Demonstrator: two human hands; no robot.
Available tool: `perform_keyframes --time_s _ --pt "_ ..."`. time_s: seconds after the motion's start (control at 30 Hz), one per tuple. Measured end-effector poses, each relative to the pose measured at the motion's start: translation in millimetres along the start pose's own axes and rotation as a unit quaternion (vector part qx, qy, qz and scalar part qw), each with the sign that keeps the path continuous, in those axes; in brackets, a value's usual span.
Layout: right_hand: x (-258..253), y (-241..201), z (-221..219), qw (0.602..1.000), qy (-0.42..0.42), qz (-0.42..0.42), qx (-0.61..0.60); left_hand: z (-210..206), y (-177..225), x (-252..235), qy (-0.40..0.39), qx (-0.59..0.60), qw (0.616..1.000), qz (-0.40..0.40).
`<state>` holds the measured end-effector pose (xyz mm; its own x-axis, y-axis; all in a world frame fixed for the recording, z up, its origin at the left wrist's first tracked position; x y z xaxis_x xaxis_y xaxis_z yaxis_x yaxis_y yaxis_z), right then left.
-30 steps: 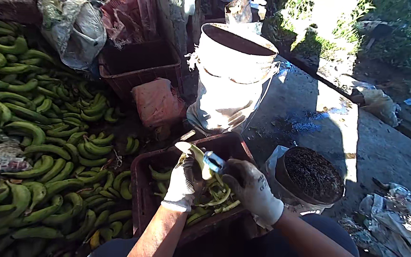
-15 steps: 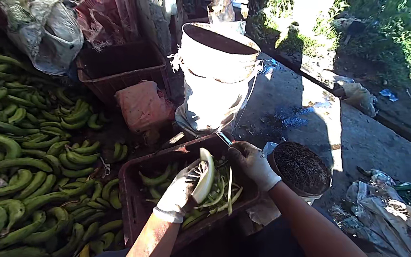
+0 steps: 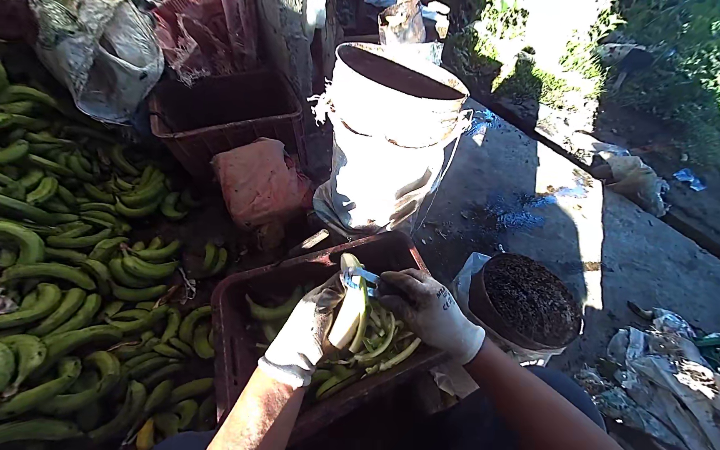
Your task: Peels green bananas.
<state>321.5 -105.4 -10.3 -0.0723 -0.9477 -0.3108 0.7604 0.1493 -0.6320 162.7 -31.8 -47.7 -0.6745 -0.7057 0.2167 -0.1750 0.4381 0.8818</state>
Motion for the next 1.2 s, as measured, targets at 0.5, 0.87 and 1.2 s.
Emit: perform_keyframes --time_s 0.5,0.87,1.2 --pt "12.4 -1.2 15.1 0.999 0.053 0.004 0.005 27.1 -6.1 -14.8 0.128 0.290 0.948 -0.034" --pt "6.5 -17.4 6.4 0.997 0.027 0.069 -0.014 -2.8 4.7 4.8 0.015 0.096 0.994 -0.051" --pt "-3.4 84.2 22.8 0.968 -0.041 -0.247 -0.013 -20.3 7.8 5.3 -0.065 0.039 0.996 -0.043"
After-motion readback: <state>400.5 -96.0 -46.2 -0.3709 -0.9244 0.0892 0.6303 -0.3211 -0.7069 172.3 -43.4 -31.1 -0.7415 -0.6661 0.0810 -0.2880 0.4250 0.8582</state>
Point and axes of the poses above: each hand's wrist, its own x-axis away from the middle knuckle, its own z-axis out of the back of the hand, y = z × x, the point moved 9 cm from there along -x, towards the middle knuckle, and after that the axes turned 2 degrees about -x, right-handed, at the moved point
